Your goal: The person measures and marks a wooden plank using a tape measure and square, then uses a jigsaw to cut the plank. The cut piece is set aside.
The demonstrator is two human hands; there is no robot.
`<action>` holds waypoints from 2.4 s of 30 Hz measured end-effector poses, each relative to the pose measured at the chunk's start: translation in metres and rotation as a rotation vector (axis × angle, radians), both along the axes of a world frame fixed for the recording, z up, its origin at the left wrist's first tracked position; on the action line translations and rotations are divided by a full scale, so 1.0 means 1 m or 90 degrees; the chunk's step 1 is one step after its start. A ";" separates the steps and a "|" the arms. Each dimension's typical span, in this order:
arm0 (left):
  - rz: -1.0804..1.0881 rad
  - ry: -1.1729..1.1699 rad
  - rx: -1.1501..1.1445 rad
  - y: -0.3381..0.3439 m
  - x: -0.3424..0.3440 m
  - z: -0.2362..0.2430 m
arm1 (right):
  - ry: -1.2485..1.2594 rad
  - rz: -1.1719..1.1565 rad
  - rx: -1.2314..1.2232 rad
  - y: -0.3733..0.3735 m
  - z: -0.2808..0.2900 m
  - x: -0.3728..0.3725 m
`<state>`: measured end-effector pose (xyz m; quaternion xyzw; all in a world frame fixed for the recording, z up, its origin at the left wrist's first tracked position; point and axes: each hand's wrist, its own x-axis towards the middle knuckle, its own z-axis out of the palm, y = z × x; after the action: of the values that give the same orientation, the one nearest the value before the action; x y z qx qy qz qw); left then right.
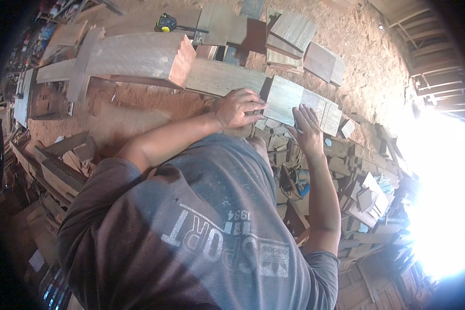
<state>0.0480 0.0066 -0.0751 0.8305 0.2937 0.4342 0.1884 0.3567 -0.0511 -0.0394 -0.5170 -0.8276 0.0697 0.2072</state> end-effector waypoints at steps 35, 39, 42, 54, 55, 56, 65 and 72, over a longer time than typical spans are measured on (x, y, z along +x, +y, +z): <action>0.031 0.136 -0.180 -0.005 0.001 -0.004 | 0.066 -0.340 -0.180 -0.034 0.018 -0.077; 0.004 0.125 -0.193 -0.006 0.000 0.007 | 0.068 -0.421 -0.188 -0.029 0.028 -0.115; -0.022 0.080 -0.243 -0.009 0.003 0.022 | 0.109 -0.411 -0.230 -0.022 0.044 -0.116; -0.109 0.086 -0.216 0.005 0.016 0.040 | 0.325 -0.497 -0.354 -0.010 0.060 -0.081; -0.073 0.114 -0.204 0.004 0.012 0.037 | 0.201 -0.455 -0.304 -0.010 0.056 -0.076; -0.033 0.156 -0.212 0.002 0.007 0.033 | 0.078 -0.409 -0.253 -0.012 0.052 -0.072; -0.015 0.130 -0.157 0.003 -0.001 -0.003 | -0.057 -0.188 -0.154 -0.020 0.011 -0.040; 0.016 0.155 -0.154 0.002 0.000 -0.010 | 0.004 -0.215 -0.075 -0.019 -0.007 -0.049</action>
<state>0.0475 0.0090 -0.0849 0.8448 0.3746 0.2938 0.2445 0.3080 -0.0702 -0.0469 -0.6600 -0.7226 0.0838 0.1876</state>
